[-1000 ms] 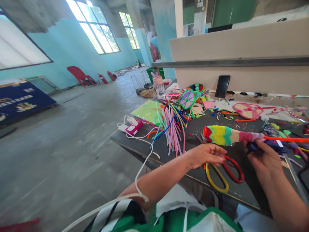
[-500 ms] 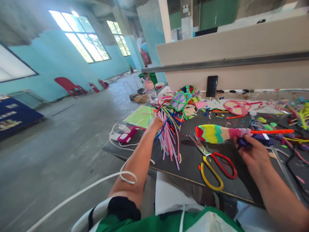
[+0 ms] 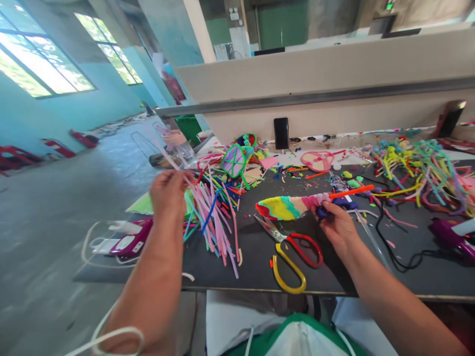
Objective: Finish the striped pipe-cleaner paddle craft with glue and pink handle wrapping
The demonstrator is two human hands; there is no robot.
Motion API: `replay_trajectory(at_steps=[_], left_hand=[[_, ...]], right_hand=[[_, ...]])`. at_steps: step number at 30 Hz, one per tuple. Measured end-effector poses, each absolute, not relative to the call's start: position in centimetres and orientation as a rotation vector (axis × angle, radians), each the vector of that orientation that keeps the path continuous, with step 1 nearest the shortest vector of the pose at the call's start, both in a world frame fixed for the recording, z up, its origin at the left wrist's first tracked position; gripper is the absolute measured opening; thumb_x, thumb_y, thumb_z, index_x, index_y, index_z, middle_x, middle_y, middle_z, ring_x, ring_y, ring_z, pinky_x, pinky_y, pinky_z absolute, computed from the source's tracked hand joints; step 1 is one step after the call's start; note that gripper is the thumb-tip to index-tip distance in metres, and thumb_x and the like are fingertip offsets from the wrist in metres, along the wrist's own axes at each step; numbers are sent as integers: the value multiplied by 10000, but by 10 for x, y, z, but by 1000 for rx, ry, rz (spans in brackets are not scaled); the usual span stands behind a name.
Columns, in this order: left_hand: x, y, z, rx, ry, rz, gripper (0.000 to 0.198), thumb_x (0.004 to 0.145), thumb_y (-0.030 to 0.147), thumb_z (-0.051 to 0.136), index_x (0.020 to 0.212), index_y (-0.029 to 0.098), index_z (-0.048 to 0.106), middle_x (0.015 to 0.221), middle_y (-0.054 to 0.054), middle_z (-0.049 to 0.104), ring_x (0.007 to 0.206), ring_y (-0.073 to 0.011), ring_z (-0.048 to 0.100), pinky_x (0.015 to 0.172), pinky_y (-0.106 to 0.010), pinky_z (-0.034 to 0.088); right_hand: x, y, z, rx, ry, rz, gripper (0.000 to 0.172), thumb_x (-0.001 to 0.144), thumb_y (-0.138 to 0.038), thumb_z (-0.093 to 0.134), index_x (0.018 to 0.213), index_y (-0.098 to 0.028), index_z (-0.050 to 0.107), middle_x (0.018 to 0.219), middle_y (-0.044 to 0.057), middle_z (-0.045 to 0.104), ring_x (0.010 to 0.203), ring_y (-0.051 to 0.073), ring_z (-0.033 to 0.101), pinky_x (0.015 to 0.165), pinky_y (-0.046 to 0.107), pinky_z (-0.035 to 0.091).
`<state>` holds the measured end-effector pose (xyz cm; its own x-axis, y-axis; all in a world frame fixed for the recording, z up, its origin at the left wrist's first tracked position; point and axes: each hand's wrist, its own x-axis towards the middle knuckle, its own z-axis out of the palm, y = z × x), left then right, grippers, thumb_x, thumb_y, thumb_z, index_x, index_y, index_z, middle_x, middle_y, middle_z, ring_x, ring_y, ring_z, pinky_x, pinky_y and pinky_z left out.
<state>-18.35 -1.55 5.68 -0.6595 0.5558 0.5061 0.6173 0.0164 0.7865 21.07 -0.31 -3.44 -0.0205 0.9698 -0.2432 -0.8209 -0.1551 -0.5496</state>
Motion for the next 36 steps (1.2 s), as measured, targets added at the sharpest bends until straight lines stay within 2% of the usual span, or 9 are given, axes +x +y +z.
replay_trajectory(at_steps=[2,4,6,9,12,18,25,30,36], left_hand=[[-178,-15,79,-1334,-1714,-2191,114,793,199,436,900,182,474,697,63,591,675,-88,618,704,-280,531],[-165,-21,99,-1351,-1364,-2281,200,767,167,473,963,205,479,701,86,565,615,-70,589,693,-290,540],[-139,-35,110,-1451,-1363,-2101,216,774,194,542,989,215,533,733,79,579,603,-66,567,641,-243,519],[-83,-58,104,-2022,-1596,-1603,153,795,239,640,944,207,644,823,35,667,723,-95,602,713,-245,516],[-34,-69,79,-2490,-1464,-1205,123,856,197,574,908,191,685,883,-22,693,843,-129,637,797,-260,513],[-6,-56,54,-2465,-1460,-1033,206,896,242,503,945,183,694,937,-68,668,886,-153,635,796,-264,507],[-9,-47,64,-2472,-1643,-796,204,853,220,528,891,194,727,880,-41,685,815,-156,638,754,-272,495],[-10,-39,70,-2496,-1675,-583,223,852,245,512,886,206,729,873,-34,686,841,-172,637,749,-281,487],[-6,-36,82,-2461,-1597,-400,243,866,282,486,921,238,718,948,-27,682,862,-182,643,710,-282,480]], right_hand=[[211,-3,-35,-660,-289,1608,315,599,-28,723,829,-231,649,735,-60,700,670,131,662,705,319,609],[211,-3,-36,-651,-303,1609,302,602,-36,728,822,-228,653,725,-60,699,671,127,660,724,314,604],[211,-3,-37,-640,-325,1614,284,604,-47,736,814,-221,657,717,-56,698,672,127,660,721,306,602],[210,-5,-36,-627,-333,1599,285,597,-47,743,810,-217,660,717,-54,702,667,133,661,686,306,605],[209,-6,-32,-618,-311,1599,287,580,-38,742,795,-211,663,721,-49,709,672,142,667,670,307,607],[209,-5,-31,-609,-289,1612,273,571,-26,729,779,-188,661,710,-28,716,659,152,677,661,305,607],[209,-4,-32,-592,-321,1618,247,577,-37,735,778,-164,669,718,-14,723,663,153,680,654,292,608],[209,-5,-32,-598,-280,1619,289,584,-34,731,812,-198,662,721,-36,716,672,146,678,672,307,608],[210,-6,-32,-617,-261,1629,281,588,-35,732,813,-188,660,729,-25,718,672,143,675,692,302,606]])
